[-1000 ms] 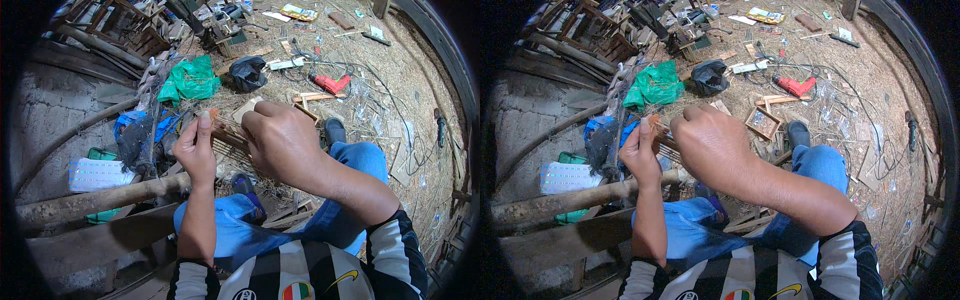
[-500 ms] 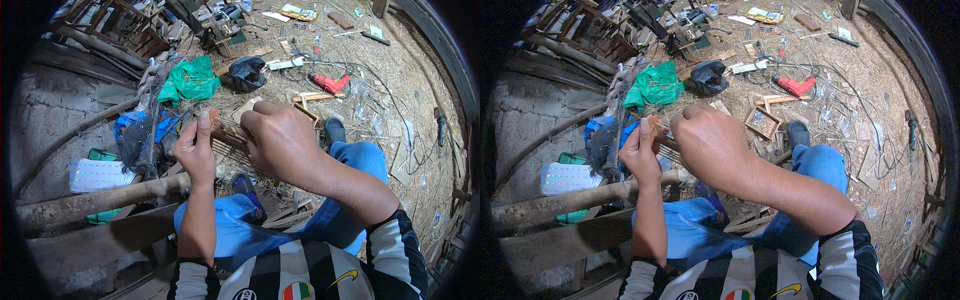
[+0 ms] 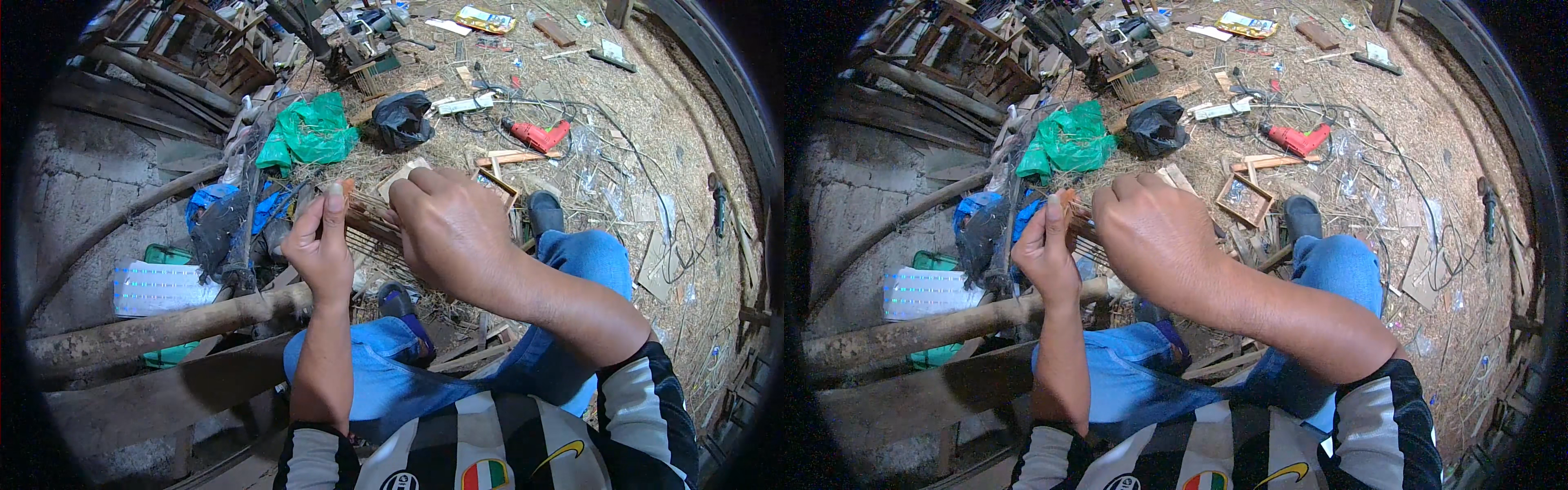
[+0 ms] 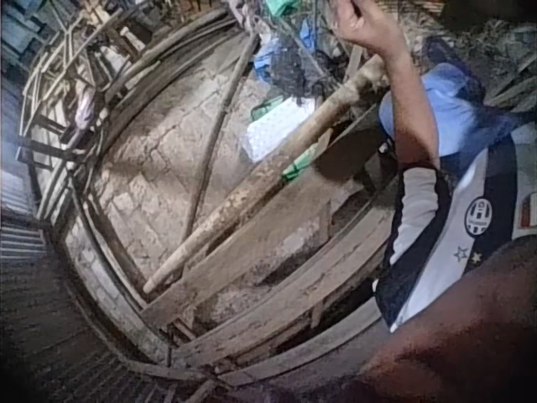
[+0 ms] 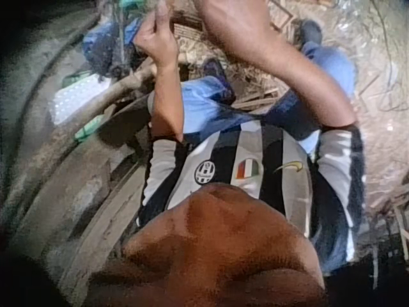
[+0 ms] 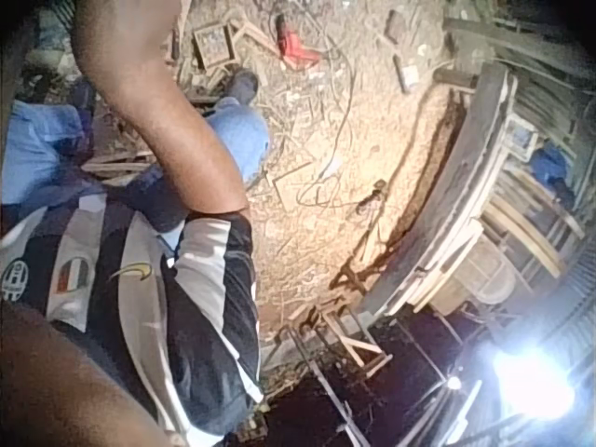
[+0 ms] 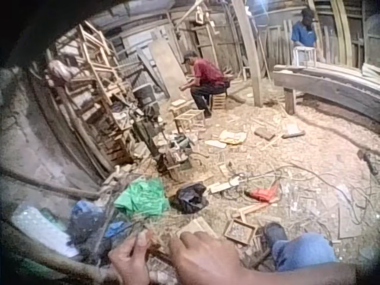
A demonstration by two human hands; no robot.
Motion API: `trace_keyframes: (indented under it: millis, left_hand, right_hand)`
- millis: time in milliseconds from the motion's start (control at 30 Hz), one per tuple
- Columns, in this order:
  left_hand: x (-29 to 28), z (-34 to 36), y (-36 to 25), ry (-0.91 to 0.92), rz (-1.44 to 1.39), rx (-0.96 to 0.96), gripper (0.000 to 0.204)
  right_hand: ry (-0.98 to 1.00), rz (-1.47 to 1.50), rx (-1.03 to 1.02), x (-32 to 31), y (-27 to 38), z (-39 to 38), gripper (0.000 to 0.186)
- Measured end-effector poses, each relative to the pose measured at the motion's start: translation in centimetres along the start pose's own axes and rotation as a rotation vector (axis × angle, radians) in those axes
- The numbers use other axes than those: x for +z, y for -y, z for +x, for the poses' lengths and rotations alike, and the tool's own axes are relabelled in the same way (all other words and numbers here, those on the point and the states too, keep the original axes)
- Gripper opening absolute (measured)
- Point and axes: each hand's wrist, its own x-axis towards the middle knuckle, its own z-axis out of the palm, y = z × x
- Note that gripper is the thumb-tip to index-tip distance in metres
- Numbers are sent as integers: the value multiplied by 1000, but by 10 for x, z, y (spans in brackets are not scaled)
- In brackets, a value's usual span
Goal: The person assembles a small wooden birdhouse by fitting thin wooden slats into a frame and then using a knife to shave and fit a piece of wood.
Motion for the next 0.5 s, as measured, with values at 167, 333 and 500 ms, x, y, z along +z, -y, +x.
trace_keyframes:
  millis: [167, 333, 500]
  left_hand:
    - [2, 0, -2, 7, 16, 30, 24]
    - [2, 0, -8, 12, 49, 39, 24]
    - [4, 0, -12, -1, 108, 101, 21]
  right_hand:
    - [-10, -31, -14, 5, 2, -1, 13]
    - [-58, -73, -82, 7, 1, 0, 11]
    - [-99, -81, -112, 13, 1, -2, 10]
